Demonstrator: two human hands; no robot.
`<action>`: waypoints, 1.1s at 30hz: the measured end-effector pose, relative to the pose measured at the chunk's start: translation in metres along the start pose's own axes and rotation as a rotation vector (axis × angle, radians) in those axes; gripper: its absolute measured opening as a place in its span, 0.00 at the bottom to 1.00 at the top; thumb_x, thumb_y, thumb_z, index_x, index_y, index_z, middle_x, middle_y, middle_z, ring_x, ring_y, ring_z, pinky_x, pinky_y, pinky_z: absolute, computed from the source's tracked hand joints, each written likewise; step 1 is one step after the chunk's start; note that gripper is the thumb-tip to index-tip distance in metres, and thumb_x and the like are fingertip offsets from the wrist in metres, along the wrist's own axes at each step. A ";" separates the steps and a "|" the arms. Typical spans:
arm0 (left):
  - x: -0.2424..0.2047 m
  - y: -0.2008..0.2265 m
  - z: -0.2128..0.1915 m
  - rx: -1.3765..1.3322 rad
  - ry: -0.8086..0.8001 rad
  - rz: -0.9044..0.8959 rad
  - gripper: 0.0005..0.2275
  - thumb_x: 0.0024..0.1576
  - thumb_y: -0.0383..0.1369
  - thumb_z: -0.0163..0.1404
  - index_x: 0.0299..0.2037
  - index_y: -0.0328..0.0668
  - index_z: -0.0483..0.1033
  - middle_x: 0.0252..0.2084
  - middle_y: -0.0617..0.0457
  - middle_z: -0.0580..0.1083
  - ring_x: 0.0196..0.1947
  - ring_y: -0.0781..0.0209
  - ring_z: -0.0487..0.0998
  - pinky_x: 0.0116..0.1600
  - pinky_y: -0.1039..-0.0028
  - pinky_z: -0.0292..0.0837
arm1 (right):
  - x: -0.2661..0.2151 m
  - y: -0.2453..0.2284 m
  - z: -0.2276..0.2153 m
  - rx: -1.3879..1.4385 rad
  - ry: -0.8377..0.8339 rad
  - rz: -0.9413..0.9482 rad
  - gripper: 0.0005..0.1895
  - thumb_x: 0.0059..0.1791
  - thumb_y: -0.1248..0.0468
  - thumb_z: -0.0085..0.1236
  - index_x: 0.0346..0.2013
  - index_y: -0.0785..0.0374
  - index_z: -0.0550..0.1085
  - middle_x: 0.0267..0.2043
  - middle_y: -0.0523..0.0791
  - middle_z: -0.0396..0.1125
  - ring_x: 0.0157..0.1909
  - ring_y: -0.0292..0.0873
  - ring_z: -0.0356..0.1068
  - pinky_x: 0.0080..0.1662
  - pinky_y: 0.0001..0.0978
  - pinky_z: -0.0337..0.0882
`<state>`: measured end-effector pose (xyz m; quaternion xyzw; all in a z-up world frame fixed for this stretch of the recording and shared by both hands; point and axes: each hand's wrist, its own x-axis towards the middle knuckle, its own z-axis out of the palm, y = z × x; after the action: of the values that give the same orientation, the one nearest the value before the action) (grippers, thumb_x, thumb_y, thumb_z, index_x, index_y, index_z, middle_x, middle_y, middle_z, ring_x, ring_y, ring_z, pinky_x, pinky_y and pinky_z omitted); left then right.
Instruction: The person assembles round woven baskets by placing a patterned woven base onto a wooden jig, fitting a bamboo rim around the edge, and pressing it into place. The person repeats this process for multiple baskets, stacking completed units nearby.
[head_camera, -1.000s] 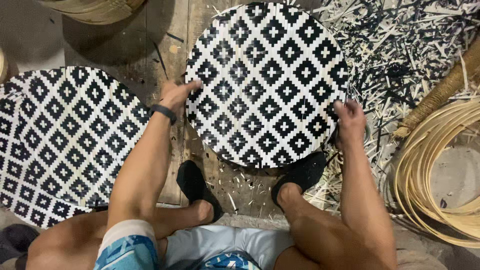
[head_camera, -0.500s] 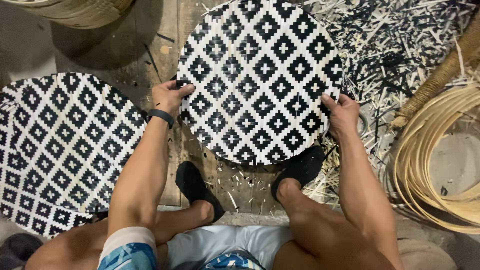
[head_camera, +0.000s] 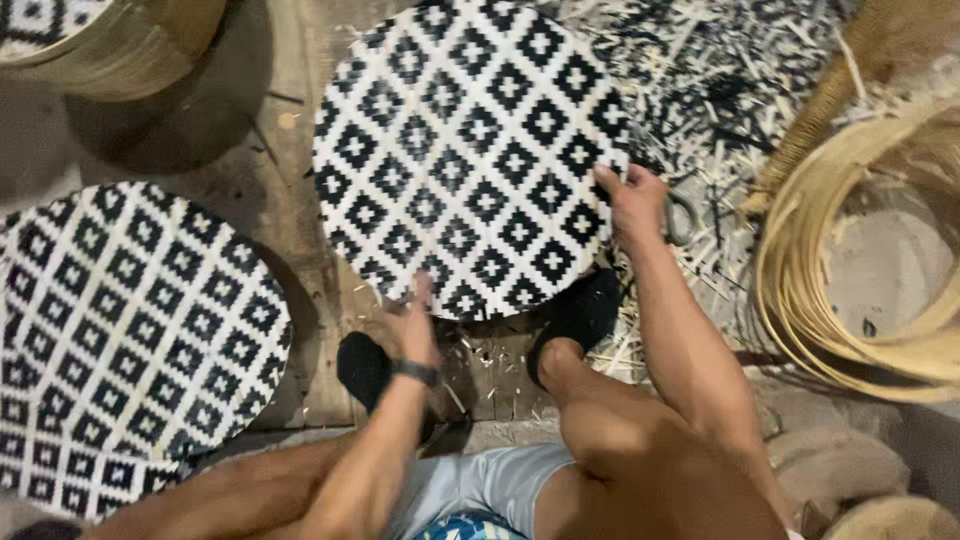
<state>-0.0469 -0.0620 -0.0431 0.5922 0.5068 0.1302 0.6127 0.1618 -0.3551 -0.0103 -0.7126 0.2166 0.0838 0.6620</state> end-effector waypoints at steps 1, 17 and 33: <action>-0.019 -0.020 -0.002 0.107 -0.112 -0.148 0.43 0.51 0.42 0.69 0.62 0.16 0.53 0.58 0.27 0.56 0.55 0.33 0.58 0.64 0.55 0.67 | 0.001 0.002 0.002 0.045 -0.011 -0.023 0.19 0.45 0.61 0.69 0.46 0.70 0.79 0.43 0.48 0.77 0.40 0.38 0.74 0.45 0.29 0.74; -0.037 -0.046 0.015 -0.364 -0.360 -0.427 0.08 0.53 0.28 0.61 0.31 0.44 0.72 0.34 0.54 0.76 0.35 0.59 0.78 0.49 0.56 0.80 | -0.022 0.047 -0.290 -0.778 0.481 -0.311 0.15 0.49 0.61 0.67 0.42 0.70 0.77 0.38 0.51 0.70 0.41 0.53 0.72 0.47 0.43 0.71; -0.110 -0.043 0.005 0.423 -0.814 -0.597 0.13 0.53 0.39 0.60 0.44 0.46 0.75 0.33 0.56 0.78 0.31 0.61 0.79 0.37 0.67 0.76 | -0.075 0.020 -0.286 -1.178 0.618 -0.721 0.14 0.56 0.71 0.54 0.55 0.74 0.75 0.27 0.48 0.72 0.22 0.41 0.69 0.21 0.33 0.68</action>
<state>-0.1124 -0.1601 -0.0299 0.5355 0.3898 -0.3940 0.6372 0.0390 -0.6209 0.0335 -0.9663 0.0652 -0.2397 0.0675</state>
